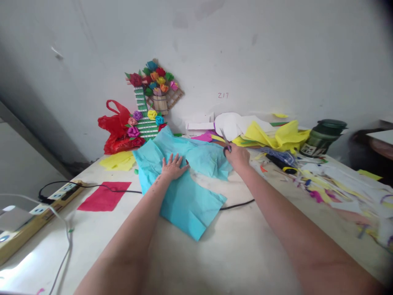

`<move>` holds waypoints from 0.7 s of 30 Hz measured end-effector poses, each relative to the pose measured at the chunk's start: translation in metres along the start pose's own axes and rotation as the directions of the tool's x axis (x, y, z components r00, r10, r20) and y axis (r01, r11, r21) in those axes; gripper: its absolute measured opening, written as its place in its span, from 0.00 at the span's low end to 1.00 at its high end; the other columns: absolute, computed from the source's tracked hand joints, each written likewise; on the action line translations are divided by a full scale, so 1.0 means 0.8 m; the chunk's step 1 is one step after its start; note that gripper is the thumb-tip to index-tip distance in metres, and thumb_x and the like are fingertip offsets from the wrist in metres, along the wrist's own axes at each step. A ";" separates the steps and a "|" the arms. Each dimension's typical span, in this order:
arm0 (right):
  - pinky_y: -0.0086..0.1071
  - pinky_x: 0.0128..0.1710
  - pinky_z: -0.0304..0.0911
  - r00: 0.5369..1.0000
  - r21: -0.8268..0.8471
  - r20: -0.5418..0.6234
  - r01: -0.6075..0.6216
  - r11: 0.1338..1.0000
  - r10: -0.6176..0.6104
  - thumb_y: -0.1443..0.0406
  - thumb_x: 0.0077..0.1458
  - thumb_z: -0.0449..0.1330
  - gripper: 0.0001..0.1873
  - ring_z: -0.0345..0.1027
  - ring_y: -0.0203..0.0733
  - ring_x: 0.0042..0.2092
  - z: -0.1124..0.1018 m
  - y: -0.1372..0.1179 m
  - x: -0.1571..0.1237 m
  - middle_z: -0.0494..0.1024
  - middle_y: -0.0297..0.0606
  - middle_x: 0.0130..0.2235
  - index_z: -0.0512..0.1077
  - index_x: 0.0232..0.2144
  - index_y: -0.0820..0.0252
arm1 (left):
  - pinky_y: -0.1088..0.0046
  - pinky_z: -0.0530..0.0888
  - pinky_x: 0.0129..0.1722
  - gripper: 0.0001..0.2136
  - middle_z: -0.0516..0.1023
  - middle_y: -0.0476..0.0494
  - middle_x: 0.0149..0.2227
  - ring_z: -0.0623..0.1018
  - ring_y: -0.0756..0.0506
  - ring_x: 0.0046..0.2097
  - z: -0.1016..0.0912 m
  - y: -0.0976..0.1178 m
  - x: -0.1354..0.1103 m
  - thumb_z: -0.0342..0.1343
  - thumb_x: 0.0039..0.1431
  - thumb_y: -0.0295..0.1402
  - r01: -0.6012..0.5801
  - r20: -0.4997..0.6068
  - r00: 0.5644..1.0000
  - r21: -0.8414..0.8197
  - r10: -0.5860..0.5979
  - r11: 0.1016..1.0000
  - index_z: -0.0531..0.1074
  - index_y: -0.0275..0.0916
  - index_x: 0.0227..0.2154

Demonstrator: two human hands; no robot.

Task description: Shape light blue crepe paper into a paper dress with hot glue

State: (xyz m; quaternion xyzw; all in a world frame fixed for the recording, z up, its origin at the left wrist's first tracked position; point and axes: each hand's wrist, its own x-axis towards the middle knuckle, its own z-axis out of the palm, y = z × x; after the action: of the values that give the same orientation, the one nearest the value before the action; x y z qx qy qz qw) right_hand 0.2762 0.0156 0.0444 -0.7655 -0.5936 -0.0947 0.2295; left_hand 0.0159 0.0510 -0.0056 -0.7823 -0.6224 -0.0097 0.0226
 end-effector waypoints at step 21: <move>0.35 0.38 0.63 0.958 -0.121 0.235 -0.140 0.983 0.166 0.69 0.48 0.52 0.17 0.68 0.48 0.44 0.024 0.034 0.044 0.73 0.53 0.43 0.71 0.41 0.67 | 0.67 0.66 0.46 0.18 0.68 0.43 0.50 0.67 0.44 0.51 -0.055 0.053 -0.034 0.41 0.53 0.30 0.031 -0.361 0.928 -0.173 -0.093 0.985 0.61 0.40 0.48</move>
State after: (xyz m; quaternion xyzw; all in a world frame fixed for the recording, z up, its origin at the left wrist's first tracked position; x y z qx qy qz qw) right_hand 0.3092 0.0494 0.0359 -0.8259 -0.5505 -0.0122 0.1214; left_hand 0.0514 0.0126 0.0362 -0.7457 -0.6287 -0.2078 0.0741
